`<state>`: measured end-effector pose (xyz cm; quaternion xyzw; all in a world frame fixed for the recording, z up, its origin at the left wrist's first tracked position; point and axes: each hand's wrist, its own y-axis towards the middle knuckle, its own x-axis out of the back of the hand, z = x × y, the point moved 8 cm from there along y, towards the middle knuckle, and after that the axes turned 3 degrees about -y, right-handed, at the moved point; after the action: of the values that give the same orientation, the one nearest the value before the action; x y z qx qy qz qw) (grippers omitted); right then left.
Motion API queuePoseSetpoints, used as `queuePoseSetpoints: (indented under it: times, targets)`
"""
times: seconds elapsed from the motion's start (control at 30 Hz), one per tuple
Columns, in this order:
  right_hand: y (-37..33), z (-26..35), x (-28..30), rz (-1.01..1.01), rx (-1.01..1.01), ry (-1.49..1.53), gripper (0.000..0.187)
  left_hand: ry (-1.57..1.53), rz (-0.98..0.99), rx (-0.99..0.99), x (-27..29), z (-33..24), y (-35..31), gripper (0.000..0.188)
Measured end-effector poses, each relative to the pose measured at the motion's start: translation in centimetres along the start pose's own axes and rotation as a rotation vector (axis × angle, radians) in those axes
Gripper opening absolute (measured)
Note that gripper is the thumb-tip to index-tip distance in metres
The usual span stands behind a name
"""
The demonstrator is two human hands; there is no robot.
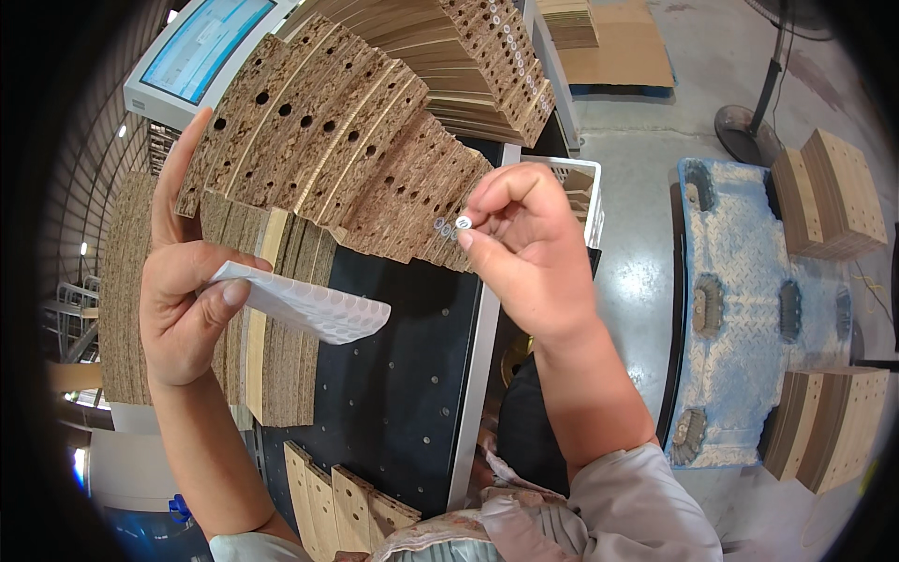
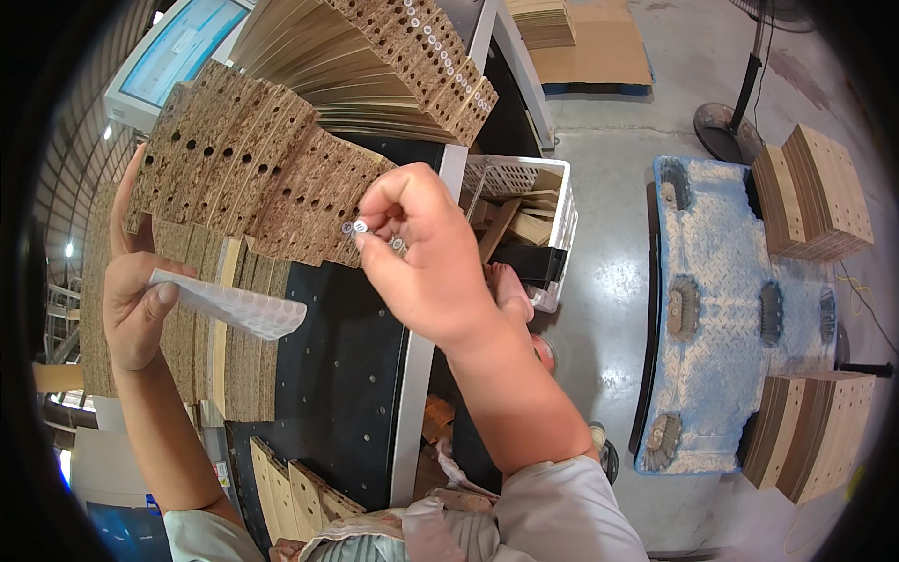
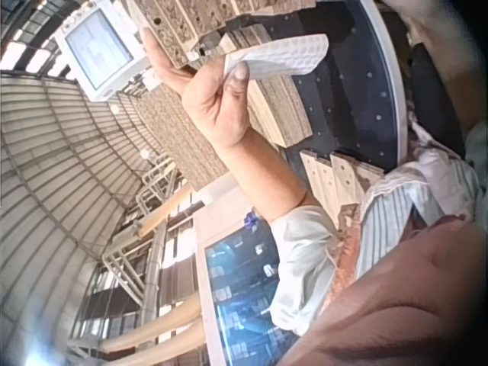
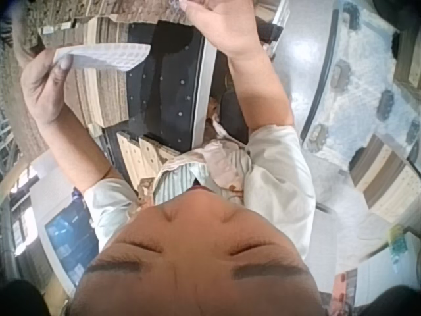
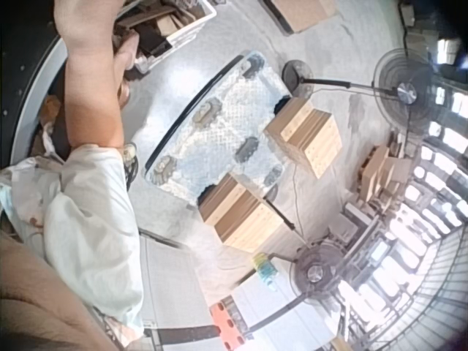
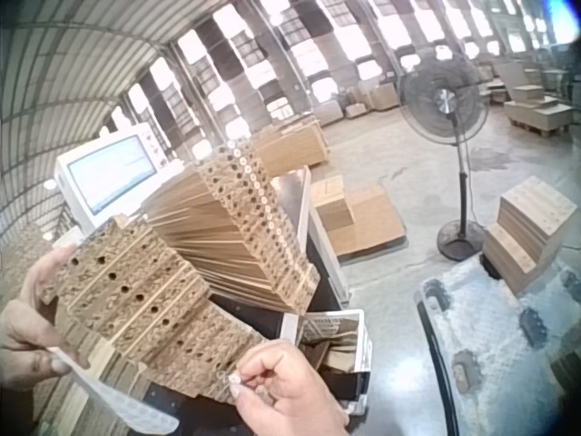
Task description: The person peels circular stickers from a sheet by hand and applies them to cover holes on the edges of stacked wood panels.
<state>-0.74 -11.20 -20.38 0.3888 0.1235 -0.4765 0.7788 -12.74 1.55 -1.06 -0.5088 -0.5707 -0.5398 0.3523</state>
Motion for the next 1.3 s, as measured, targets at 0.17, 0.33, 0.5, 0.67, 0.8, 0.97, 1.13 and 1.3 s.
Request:
queuePoseSetpoints:
  times: [0.17, 0.33, 0.5, 0.67, 0.8, 0.97, 1.13, 1.3]
  targets:
    - [0.0, 0.0, -1.1, 0.023, 0.034, -0.084, 0.016, 0.002, 0.053, 0.08, 0.1, 0.9, -0.4, 0.031]
    - [0.0, 1.3, -2.0, 0.05, 0.109, -0.297, 0.017, -0.034, -0.012, 0.048, 0.0, 0.2, -0.4, 0.032]
    - [-0.2, 3.0, -3.0, 0.067, 0.309, -0.503, 0.022, -0.022, 0.035, 0.083, 0.0, 0.7, -0.4, 0.032]
    - [-0.6, 3.7, -3.7, 0.057, 0.396, -0.649, 0.025, -0.077, 0.028, 0.058, -0.5, -0.1, 0.3, 0.029]
    - [-0.9, 3.9, -4.3, 0.061, 0.438, -0.72, 0.027, 0.012, -0.004, 0.034, 0.2, 0.5, -0.7, 0.029]
    - [-0.5, 4.0, -4.3, 0.028, 0.389, -0.8, 0.024, 0.004, 0.002, -0.09, -0.4, -1.1, 1.1, 0.029]
    - [0.7, 3.5, -1.8, -0.021, 0.125, -0.912, 0.032, -0.016, -0.005, 0.021, -0.3, -0.7, 0.6, 0.029]
    - [1.4, 1.4, 0.2, -0.007, -0.075, -0.658, 0.047, -0.069, -0.021, -0.115, -0.5, -0.9, 1.2, 0.029]
